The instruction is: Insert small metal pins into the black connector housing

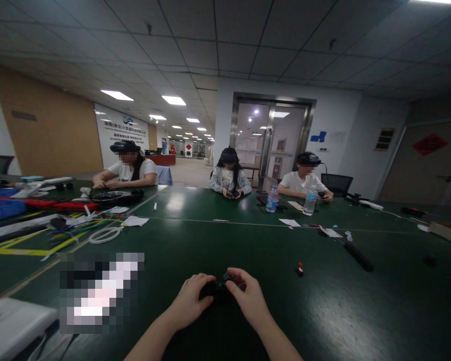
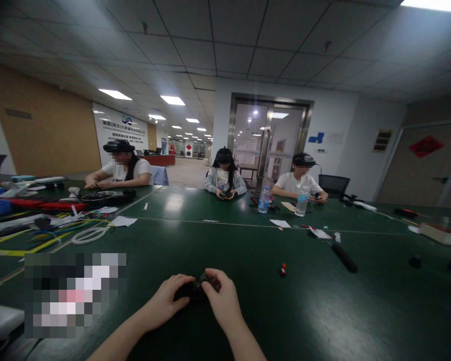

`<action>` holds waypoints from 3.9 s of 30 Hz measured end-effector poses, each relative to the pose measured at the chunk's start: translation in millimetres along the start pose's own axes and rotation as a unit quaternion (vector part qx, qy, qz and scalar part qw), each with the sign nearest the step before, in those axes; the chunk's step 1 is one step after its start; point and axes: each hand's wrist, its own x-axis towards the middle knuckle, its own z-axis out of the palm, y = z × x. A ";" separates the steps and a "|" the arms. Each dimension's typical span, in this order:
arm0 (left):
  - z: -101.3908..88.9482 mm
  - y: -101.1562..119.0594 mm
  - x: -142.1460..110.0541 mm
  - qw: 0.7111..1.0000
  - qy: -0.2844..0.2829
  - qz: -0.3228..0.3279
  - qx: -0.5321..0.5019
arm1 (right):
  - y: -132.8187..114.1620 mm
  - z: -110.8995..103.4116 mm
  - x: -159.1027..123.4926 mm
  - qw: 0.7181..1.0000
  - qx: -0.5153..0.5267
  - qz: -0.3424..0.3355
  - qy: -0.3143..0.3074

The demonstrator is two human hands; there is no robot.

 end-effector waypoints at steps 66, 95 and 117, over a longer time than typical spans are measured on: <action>-2.9 3.4 -2.9 1.000 -0.005 -0.014 -0.017 | 1.0 -19.0 5.6 0.837 0.491 0.214 0.111; -4.2 3.0 -3.3 0.999 -0.013 -0.026 -0.015 | -7.2 -17.8 3.3 0.829 0.499 0.225 0.118; 0.8 -2.4 -1.4 0.997 0.018 0.014 -0.076 | -16.6 5.6 -9.8 0.974 -0.201 -0.055 -0.091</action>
